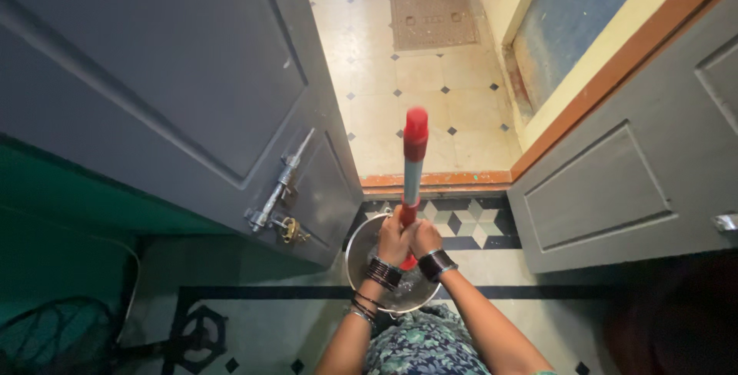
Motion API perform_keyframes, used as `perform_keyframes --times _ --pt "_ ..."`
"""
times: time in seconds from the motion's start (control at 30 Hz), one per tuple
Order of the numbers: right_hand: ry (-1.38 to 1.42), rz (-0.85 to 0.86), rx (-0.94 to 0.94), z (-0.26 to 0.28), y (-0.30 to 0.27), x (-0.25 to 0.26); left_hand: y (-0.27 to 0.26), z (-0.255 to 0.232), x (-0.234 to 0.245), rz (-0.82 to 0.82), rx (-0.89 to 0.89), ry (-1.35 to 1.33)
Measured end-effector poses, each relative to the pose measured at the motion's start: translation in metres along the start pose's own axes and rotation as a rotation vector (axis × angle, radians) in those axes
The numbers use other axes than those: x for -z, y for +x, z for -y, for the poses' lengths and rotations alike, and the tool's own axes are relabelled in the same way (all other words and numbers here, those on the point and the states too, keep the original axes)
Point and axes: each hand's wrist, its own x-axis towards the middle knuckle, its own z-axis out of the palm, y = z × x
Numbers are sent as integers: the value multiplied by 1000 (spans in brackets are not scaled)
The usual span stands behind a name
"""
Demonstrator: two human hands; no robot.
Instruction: The person mops a tiled floor using a string mop and a metal bucket of water. They repeatedly dip the mop into the bucket, wring it out, and scrub the floor in a room with green walls and a decorative tile pattern.
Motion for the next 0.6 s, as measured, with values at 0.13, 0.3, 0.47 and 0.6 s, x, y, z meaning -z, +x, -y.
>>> perform_keyframes --times 0.13,0.3,0.47,0.6 --pt "91 -132 108 23 18 20 20 -45 14 -96 -131 -86" --pt "71 38 68 24 20 19 20 -37 16 -2 47 41" --pt "165 215 111 -1 4 3 -2 27 -1 158 5 -21" --pt "94 84 89 -10 -4 1 -7 25 -7 109 18 22"
